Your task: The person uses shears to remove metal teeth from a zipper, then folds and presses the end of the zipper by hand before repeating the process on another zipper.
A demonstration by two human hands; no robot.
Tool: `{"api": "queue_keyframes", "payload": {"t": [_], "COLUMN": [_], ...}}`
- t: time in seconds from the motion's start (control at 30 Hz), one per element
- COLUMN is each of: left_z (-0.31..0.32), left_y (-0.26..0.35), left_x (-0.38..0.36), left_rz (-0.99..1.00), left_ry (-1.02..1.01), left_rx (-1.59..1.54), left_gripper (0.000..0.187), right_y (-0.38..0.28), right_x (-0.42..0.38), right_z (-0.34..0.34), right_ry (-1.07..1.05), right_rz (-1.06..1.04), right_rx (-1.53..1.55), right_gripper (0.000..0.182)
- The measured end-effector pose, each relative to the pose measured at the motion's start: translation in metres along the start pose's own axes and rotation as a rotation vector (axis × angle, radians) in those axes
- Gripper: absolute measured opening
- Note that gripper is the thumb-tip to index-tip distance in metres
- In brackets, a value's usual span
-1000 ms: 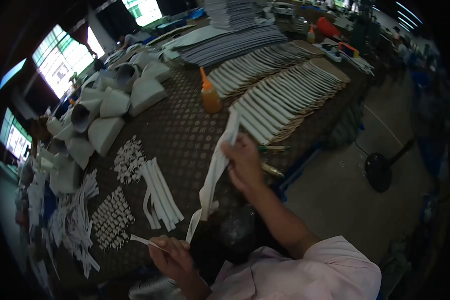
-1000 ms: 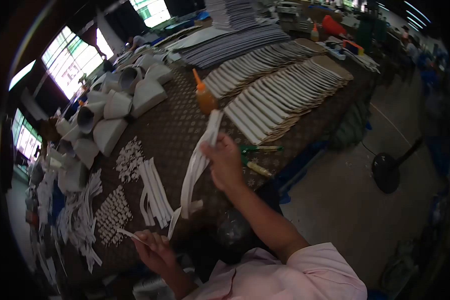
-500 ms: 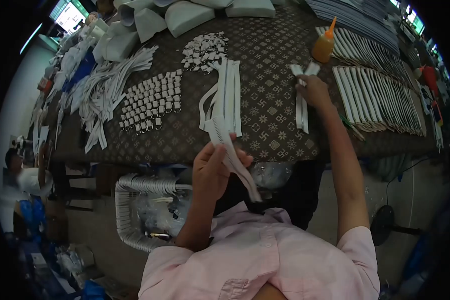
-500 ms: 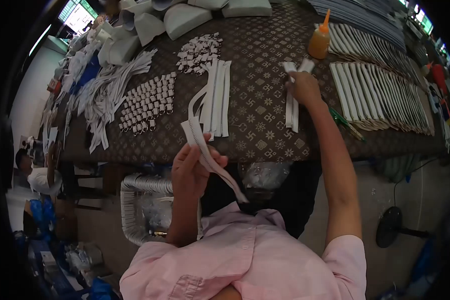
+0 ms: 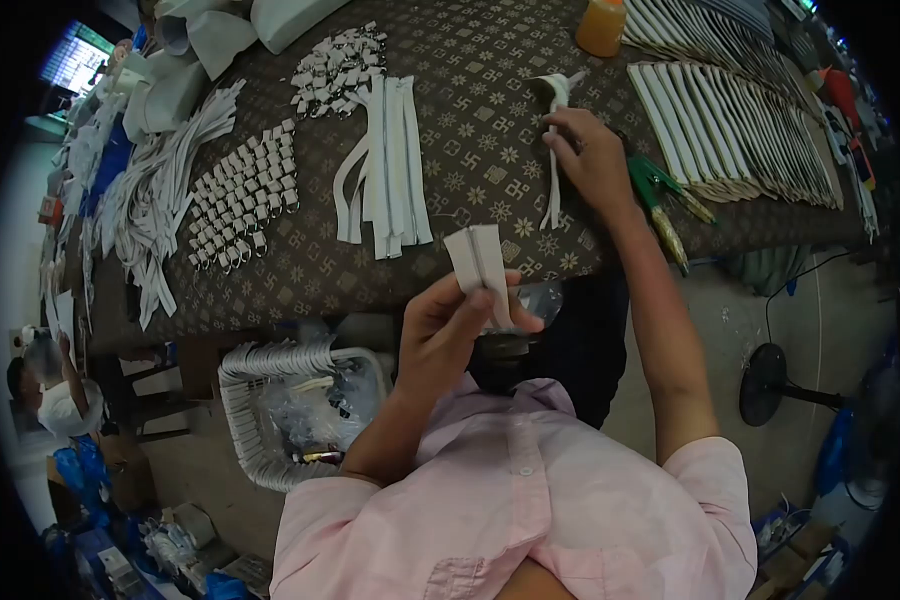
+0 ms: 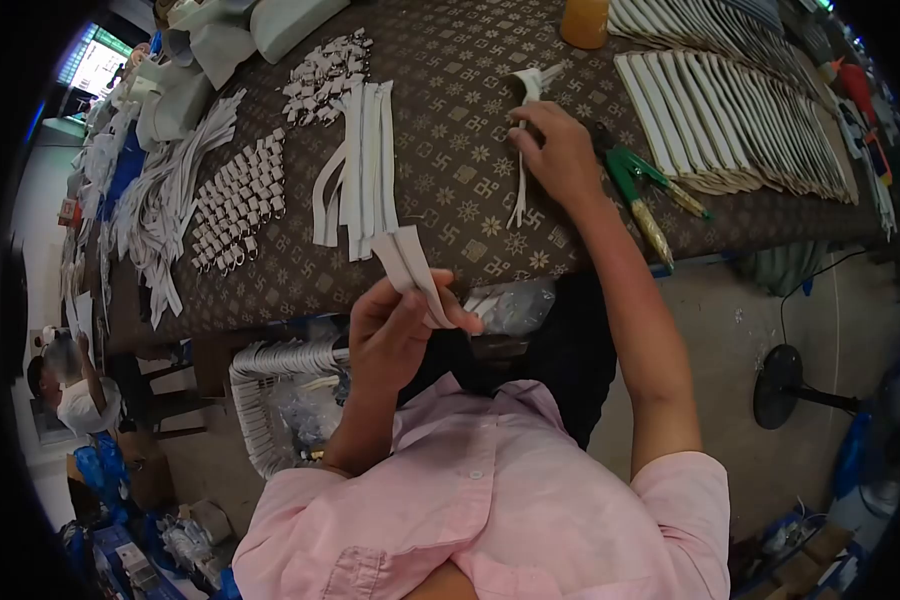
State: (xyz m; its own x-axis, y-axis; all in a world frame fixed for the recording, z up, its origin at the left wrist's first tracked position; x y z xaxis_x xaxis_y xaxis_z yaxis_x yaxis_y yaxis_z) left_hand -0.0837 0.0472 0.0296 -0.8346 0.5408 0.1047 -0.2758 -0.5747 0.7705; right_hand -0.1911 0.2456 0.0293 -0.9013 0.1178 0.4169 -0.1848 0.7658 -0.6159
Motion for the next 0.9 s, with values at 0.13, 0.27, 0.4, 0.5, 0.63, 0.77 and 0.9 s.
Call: {"api": "queue_keyframes", "payload": {"t": [0.13,0.27,0.4,0.5,0.63,0.77,0.9], "left_z": [-0.006,-0.017,-0.007,0.028,0.074,0.090,0.077], "left_y": [-0.005,-0.001,0.010,0.003,-0.038,-0.074,-0.076], "left_x": [-0.009,-0.022,-0.016,-0.015,-0.021,-0.044,-0.052], "left_rz": [0.010,-0.004,0.184,0.271,0.213,0.314,0.107], "left_ry": [0.016,0.093,-0.017,-0.421,-0.619,-0.841,-0.819], "left_rx": [0.071,0.060,0.100,0.483,0.612,0.969,0.870], "left_gripper": [0.031,0.031,0.028,0.026,0.024,0.031,0.030], "right_y": [-0.004,-0.008,-0.019,-0.029,-0.021,-0.008,-0.005], "right_x": [0.014,0.001,-0.080,-0.176,-0.200,-0.192,-0.195], "right_z": [0.034,-0.017,-0.020,0.039,0.052,0.042,0.049], "right_ry": [-0.003,0.370,-0.233,-0.701,-0.403,-0.352,-0.349], "right_rz": [-0.379,-0.210,0.423,0.796,1.067,0.916,0.945], "right_rx": [-0.172,0.177,0.511,1.007,1.320,1.231,1.366], "right_gripper": [0.017,0.016,0.031,0.036,0.032,0.028,0.023]}}
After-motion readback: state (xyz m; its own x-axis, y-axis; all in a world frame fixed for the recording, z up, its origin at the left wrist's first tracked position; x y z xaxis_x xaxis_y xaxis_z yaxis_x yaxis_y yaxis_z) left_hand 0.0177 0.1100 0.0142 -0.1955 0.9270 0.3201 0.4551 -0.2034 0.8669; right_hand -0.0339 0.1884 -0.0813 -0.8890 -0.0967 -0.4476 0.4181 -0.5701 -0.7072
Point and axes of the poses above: each hand's wrist, its own x-axis towards the middle knuckle, its own z-axis out of the palm, y = z × x, the point moved 8 cm from there along x, towards the middle knuckle, and after that the axes turned 5 degrees about -x, right-handed, at the moved point
